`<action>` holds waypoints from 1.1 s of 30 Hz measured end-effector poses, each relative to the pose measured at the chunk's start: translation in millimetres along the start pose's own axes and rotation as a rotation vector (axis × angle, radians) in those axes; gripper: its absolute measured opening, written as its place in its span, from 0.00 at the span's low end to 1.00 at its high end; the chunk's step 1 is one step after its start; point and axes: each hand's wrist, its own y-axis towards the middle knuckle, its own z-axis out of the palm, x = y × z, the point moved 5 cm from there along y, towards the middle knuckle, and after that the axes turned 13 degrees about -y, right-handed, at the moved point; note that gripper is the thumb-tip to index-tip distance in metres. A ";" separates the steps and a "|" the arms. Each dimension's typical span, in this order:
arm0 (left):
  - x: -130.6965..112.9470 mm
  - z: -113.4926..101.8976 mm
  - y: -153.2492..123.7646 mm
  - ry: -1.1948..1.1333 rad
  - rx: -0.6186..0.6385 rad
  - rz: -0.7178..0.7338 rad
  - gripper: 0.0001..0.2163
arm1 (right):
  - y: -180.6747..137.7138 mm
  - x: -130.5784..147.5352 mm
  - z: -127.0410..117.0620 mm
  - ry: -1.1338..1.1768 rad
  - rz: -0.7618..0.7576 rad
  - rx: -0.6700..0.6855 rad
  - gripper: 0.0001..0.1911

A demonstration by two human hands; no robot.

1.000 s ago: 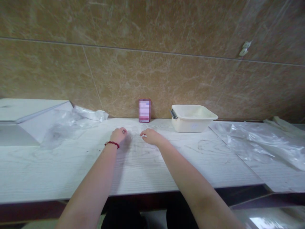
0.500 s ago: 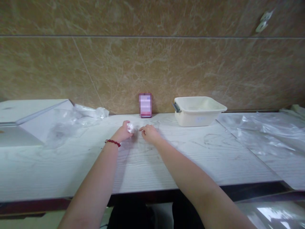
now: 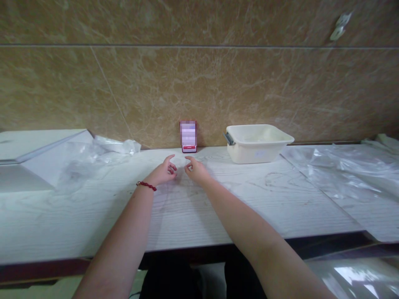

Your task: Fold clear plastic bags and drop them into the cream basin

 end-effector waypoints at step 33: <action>17.0 -16.6 -7.4 0.432 0.172 -0.186 0.21 | -0.2 -3.8 4.1 -0.404 -0.029 0.177 0.13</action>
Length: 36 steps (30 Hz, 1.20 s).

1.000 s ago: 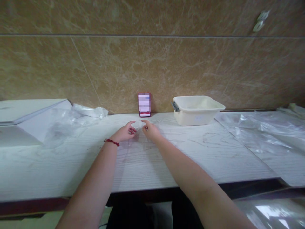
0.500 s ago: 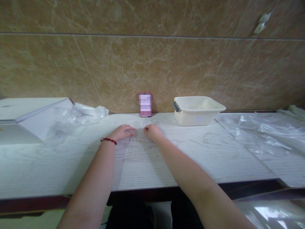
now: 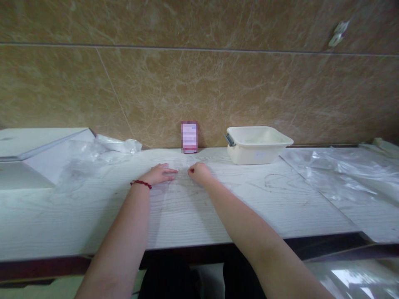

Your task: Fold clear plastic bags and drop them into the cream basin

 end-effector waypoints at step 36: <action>-1.7 13.1 4.3 0.178 0.112 -0.025 0.28 | -0.2 -6.2 7.5 0.019 0.085 0.084 0.15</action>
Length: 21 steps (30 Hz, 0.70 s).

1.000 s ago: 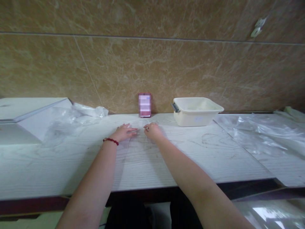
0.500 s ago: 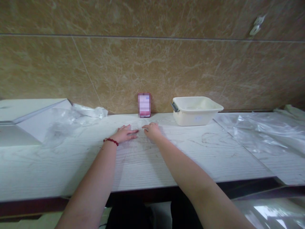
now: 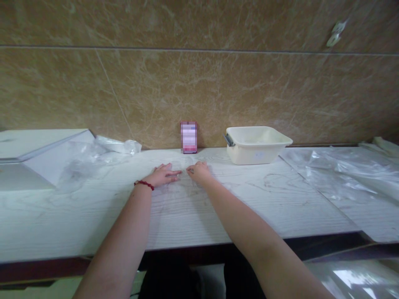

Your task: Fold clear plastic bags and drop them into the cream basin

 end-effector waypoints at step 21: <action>17.0 -1.8 -4.0 -0.014 0.028 -0.050 0.30 | 0.9 6.2 0.3 0.052 -0.015 -0.004 0.14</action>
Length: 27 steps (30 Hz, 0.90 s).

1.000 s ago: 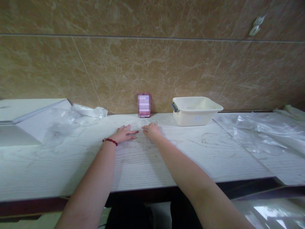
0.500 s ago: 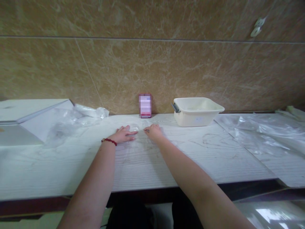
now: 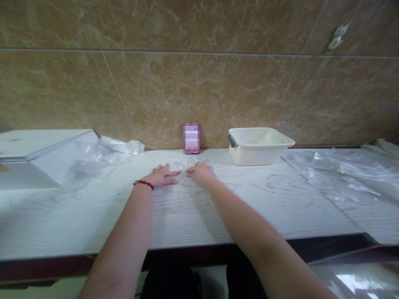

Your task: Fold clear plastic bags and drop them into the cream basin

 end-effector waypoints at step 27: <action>0.4 -5.9 -9.5 -0.024 0.010 -0.032 0.32 | -2.2 -21.4 -2.9 -0.033 0.135 0.072 0.16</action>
